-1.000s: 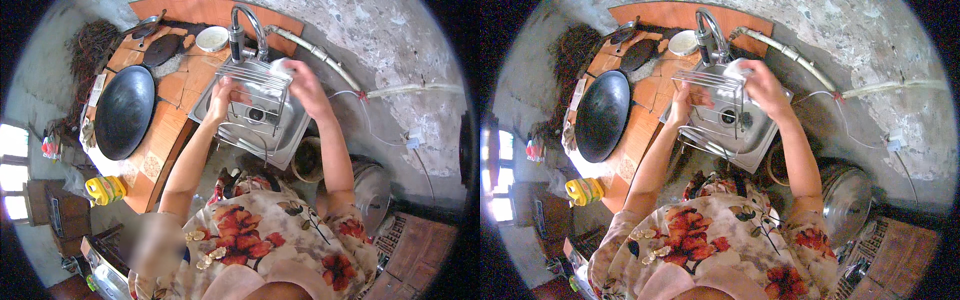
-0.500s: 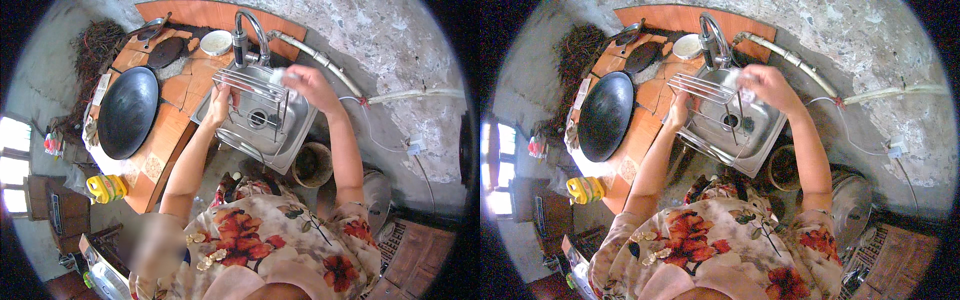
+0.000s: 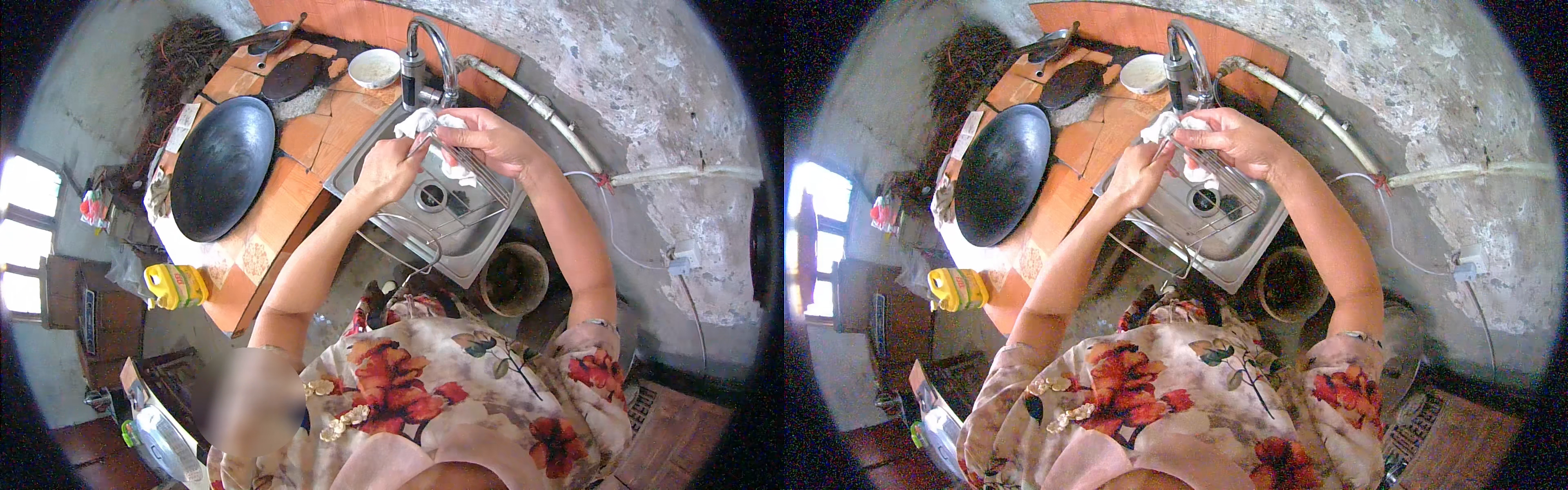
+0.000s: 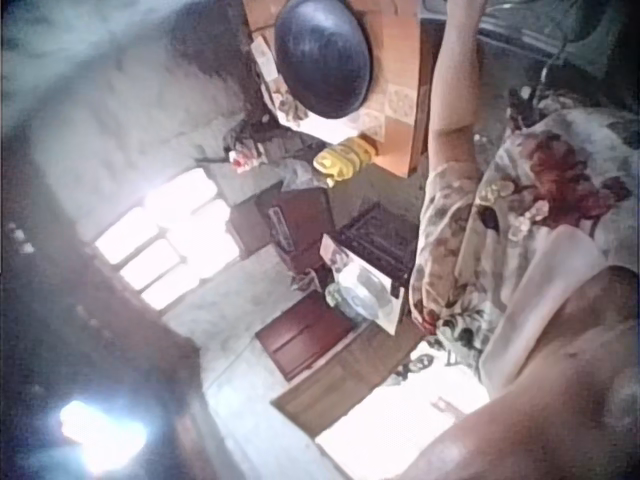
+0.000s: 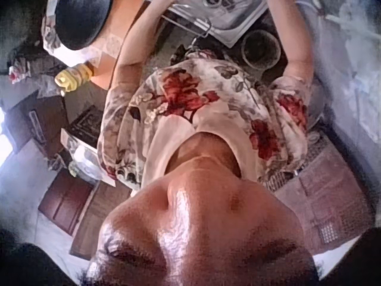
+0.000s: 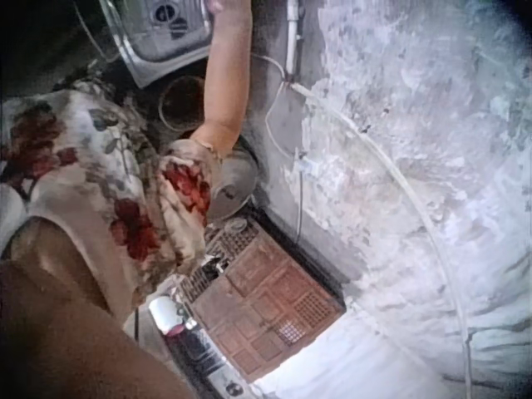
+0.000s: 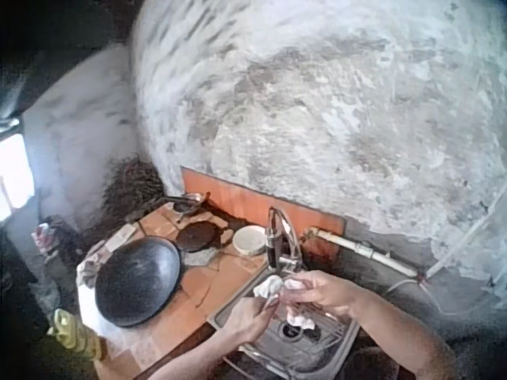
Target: The person washes a metal wire rack in a sink with a cloth, wipes the rack dry, and then places two knives into the rack on a wooden board.
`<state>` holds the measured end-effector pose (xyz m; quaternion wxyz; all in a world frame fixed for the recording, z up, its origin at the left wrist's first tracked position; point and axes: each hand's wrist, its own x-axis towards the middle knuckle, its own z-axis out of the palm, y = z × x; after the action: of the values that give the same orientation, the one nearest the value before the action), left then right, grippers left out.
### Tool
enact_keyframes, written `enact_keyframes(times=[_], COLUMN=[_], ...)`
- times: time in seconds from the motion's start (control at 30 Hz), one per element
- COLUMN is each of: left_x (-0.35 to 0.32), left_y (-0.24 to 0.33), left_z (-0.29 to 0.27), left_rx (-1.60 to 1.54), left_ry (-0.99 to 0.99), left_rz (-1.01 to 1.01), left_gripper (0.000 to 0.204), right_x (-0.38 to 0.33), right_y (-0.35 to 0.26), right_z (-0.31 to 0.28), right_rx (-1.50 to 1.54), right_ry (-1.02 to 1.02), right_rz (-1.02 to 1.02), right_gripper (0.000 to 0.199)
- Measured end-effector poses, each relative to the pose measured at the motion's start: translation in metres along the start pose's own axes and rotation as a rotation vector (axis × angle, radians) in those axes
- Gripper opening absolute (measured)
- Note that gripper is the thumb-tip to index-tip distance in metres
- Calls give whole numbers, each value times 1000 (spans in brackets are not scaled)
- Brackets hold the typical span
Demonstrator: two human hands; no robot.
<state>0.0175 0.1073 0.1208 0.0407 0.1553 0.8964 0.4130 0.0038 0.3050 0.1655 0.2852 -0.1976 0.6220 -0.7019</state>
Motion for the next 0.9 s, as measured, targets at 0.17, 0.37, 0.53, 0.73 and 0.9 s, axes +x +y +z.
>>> enact_keyframes(times=[0.17,0.37,0.53,0.73,0.9], left_x=[2,-5,-13,-12,-20], left_y=[-19,-33,-15,-34,-63], left_z=[-21,-24,-23,-1,3], left_rx=[-348,-782,-1151,-1493,-1751], left_ry=[-36,-74,2,-44,-39], left_rz=[-248,-222,-193,-302,-476], left_gripper=[73,72,72,62,48], right_x=[-19,-25,-11,22,5], right_y=[14,23,40,65,52], right_z=[-19,-28,-20,22,23], right_rx=[257,273,158,254,374], right_ry=[-39,89,135,-59,66], right_rz=[29,-104,-306,-321,-267], right_gripper=[29,38,32,37,34])
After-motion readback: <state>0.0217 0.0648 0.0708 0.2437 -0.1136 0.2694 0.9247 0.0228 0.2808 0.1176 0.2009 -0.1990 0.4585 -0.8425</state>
